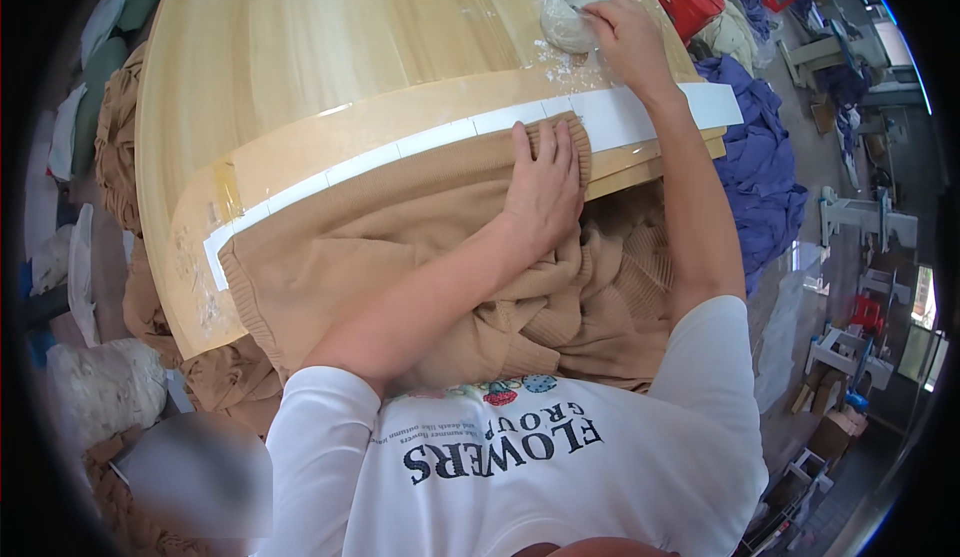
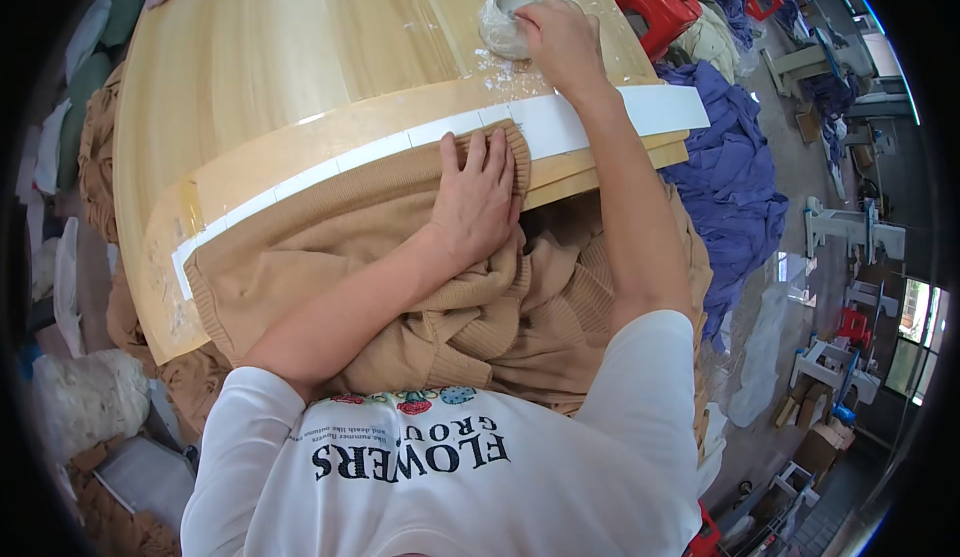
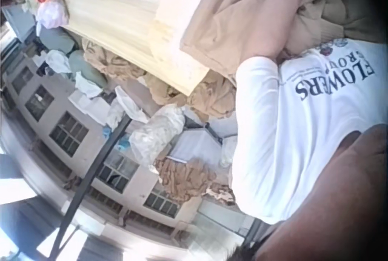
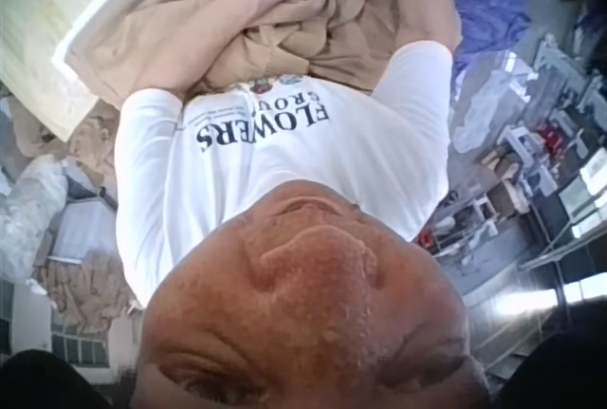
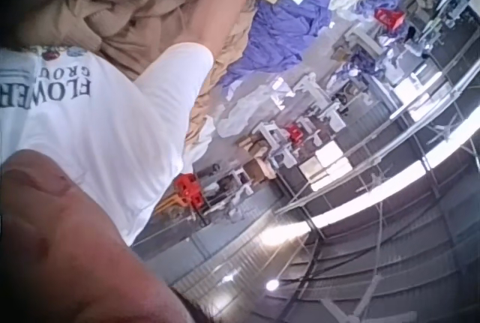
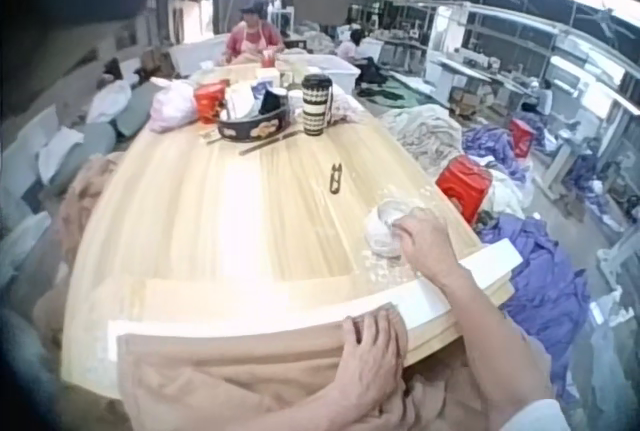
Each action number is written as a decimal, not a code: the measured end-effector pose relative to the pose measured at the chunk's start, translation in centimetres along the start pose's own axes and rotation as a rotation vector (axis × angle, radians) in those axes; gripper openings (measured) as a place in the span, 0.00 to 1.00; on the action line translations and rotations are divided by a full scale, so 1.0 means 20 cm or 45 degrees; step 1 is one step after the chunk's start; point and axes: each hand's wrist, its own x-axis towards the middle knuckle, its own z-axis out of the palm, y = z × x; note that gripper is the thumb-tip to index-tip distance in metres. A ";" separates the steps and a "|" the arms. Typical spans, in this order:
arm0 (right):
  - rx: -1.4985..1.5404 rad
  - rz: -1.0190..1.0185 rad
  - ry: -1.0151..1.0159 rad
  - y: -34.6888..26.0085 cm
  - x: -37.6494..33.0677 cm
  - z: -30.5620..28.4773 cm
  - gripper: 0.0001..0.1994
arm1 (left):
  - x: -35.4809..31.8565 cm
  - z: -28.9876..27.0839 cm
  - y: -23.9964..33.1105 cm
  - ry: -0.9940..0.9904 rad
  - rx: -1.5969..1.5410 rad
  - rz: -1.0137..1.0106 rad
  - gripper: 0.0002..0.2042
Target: Using a white template to mark lines or patterns on a brown sweater with a marking tool.
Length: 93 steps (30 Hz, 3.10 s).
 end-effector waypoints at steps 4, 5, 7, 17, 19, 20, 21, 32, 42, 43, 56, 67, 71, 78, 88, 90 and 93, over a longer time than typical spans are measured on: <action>-0.040 -0.046 -0.047 -0.08 0.12 0.03 0.09 | -0.02 0.05 0.00 0.054 -0.026 -0.045 0.29; -0.038 -0.048 -0.045 -0.12 0.14 0.02 0.09 | -0.02 0.06 0.00 0.061 -0.053 -0.051 0.30; -0.077 -0.162 -0.037 -0.16 0.16 -0.02 0.05 | -0.02 0.07 0.00 0.072 -0.081 -0.051 0.30; 0.049 0.403 -0.244 0.08 0.17 -0.02 0.12 | -0.04 0.12 0.02 0.148 -0.201 -0.086 0.30; 0.474 0.549 -0.110 0.07 0.18 -0.07 0.13 | -0.04 0.13 0.02 0.148 -0.224 -0.086 0.29; 0.155 0.477 -0.247 0.04 0.18 -0.09 0.17 | -0.04 0.12 0.02 0.159 -0.210 -0.085 0.29; 0.396 0.472 -0.244 0.08 0.17 -0.06 0.17 | -0.05 0.11 0.01 0.167 -0.196 -0.084 0.29; 1.221 0.794 -0.106 -0.04 0.12 -0.13 0.12 | -0.03 0.12 0.02 0.187 -0.210 -0.074 0.28; 1.301 0.790 0.374 -0.48 -0.40 -0.23 0.06 | -0.04 0.12 0.02 0.176 -0.197 -0.137 0.28; 1.233 0.827 0.336 -0.51 -0.45 -0.22 0.06 | -0.04 0.13 0.02 0.179 -0.198 -0.123 0.28; 1.057 0.723 0.303 -0.62 -0.47 -0.16 0.04 | -0.04 0.15 0.01 0.200 -0.208 -0.143 0.30; 1.132 0.635 0.104 -0.86 -0.34 -0.06 0.04 | 0.04 0.46 0.09 0.112 0.070 -0.160 0.27; 1.364 0.407 0.052 -1.01 -0.29 -0.04 0.04 | 0.05 0.47 0.11 0.061 0.454 -0.153 0.27; 1.094 0.356 -0.264 -1.13 -0.20 0.02 0.04 | 0.05 0.46 0.10 0.168 1.059 -0.189 0.27; 1.319 0.115 -0.327 -1.37 -0.13 0.19 0.04 | -0.01 0.22 0.07 0.343 -0.111 -0.192 0.27; 1.130 0.076 -0.450 -1.38 -0.10 0.24 0.03 | 0.00 0.24 0.07 0.347 -0.101 -0.209 0.28; 1.200 0.073 -0.373 -1.43 -0.04 0.15 0.03 | 0.01 0.25 0.07 0.334 -0.042 -0.230 0.28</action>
